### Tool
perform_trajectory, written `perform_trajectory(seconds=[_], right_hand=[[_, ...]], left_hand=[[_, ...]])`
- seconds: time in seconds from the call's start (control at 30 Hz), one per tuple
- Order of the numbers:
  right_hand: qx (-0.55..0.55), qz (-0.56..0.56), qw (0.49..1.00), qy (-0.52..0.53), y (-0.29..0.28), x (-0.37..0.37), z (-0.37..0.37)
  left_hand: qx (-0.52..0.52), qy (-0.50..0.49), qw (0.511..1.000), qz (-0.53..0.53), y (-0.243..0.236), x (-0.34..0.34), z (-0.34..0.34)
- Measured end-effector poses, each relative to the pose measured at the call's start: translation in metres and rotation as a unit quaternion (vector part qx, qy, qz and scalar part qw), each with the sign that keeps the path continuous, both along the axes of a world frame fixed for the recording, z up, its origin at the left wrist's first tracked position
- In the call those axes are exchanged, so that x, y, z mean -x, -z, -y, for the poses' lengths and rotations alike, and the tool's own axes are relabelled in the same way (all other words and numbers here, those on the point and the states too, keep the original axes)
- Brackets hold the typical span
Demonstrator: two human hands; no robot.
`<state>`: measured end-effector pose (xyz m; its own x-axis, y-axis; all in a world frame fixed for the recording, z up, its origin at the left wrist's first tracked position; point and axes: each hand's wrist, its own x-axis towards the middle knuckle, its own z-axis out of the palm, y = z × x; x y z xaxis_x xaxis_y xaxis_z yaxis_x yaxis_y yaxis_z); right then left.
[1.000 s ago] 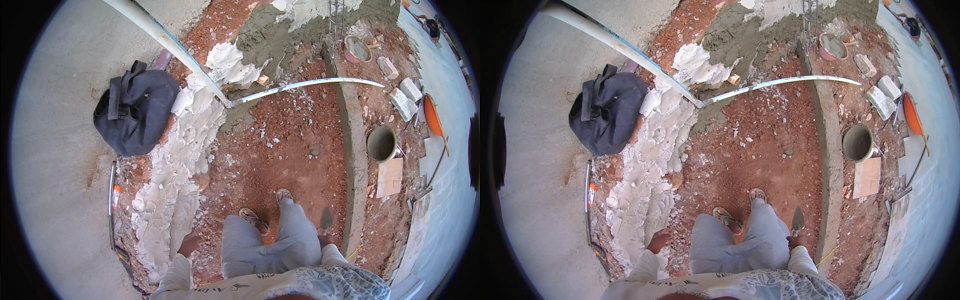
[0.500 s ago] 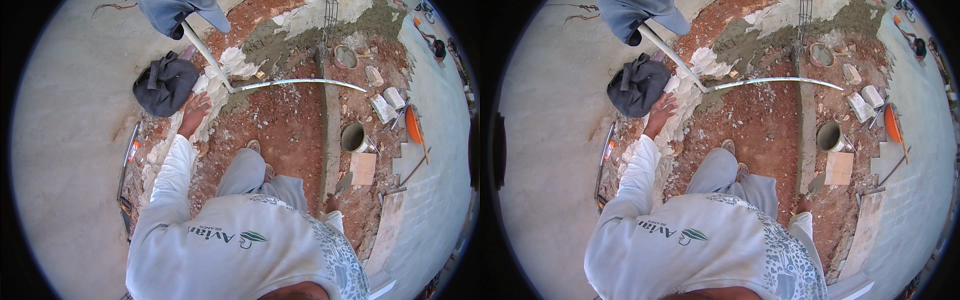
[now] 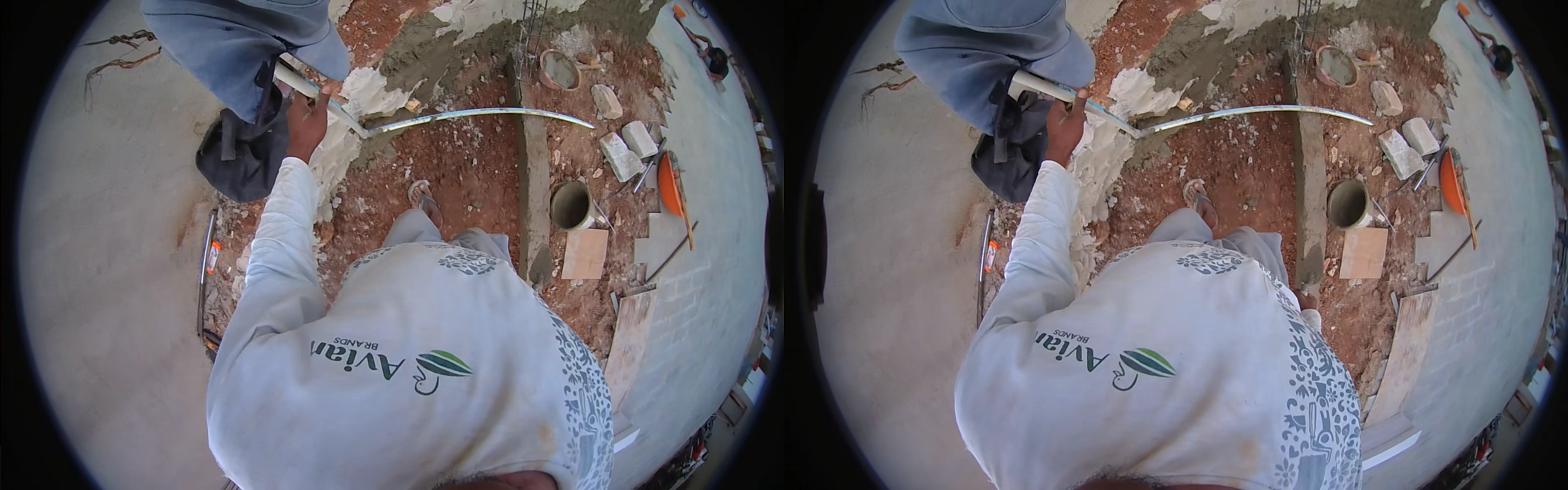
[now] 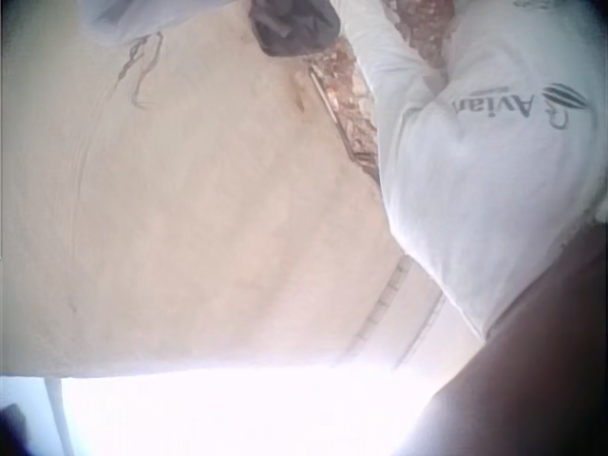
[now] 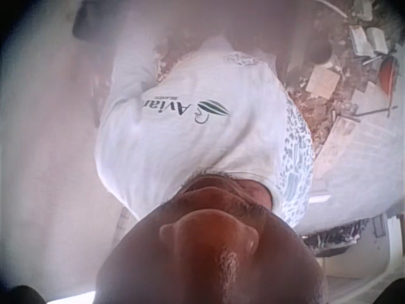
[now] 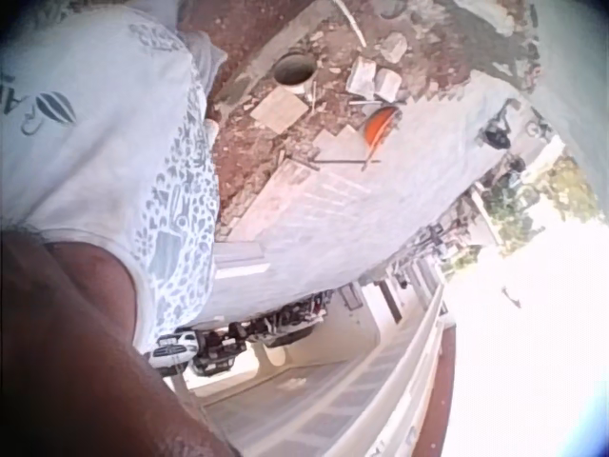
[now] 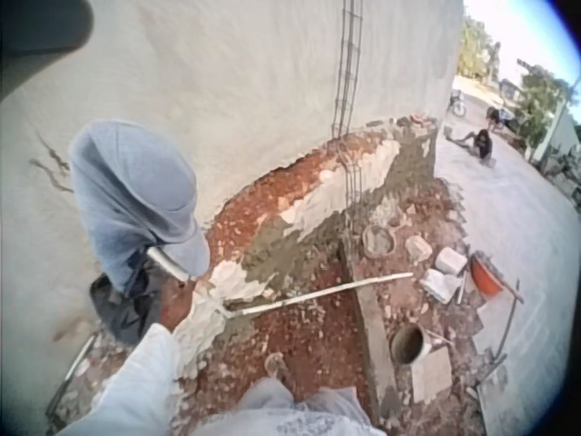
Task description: The person scoops wet cement from a bucket using a trowel and applies it to a rough brick wall. They repeatedly smooth the surface with the trowel and occasionally use their hand to press the material into the wall. The person works on a specific section of the wall, filling gaps and leveling the surface.
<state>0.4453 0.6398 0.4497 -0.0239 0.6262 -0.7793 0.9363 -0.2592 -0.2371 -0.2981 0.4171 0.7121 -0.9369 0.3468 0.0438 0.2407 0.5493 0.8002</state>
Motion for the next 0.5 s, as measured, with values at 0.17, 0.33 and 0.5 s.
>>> perform_trajectory(seconds=[0.17, 0.33, 0.5], right_hand=[[0.035, -0.217, 0.931, 0.292, 0.007, 0.037, -0.049], [0.039, -0.196, 0.949, 0.243, -0.083, 0.162, -0.083], [-0.002, -0.157, 0.986, -0.047, 0.0, 0.157, -0.142]], left_hand=[[-0.072, 0.024, 0.995, -0.061, 0.011, -0.004, -0.003], [0.053, 0.043, 0.989, -0.132, -0.037, -0.028, -0.022], [0.155, 0.045, 0.971, -0.175, -0.035, -0.025, -0.022]])
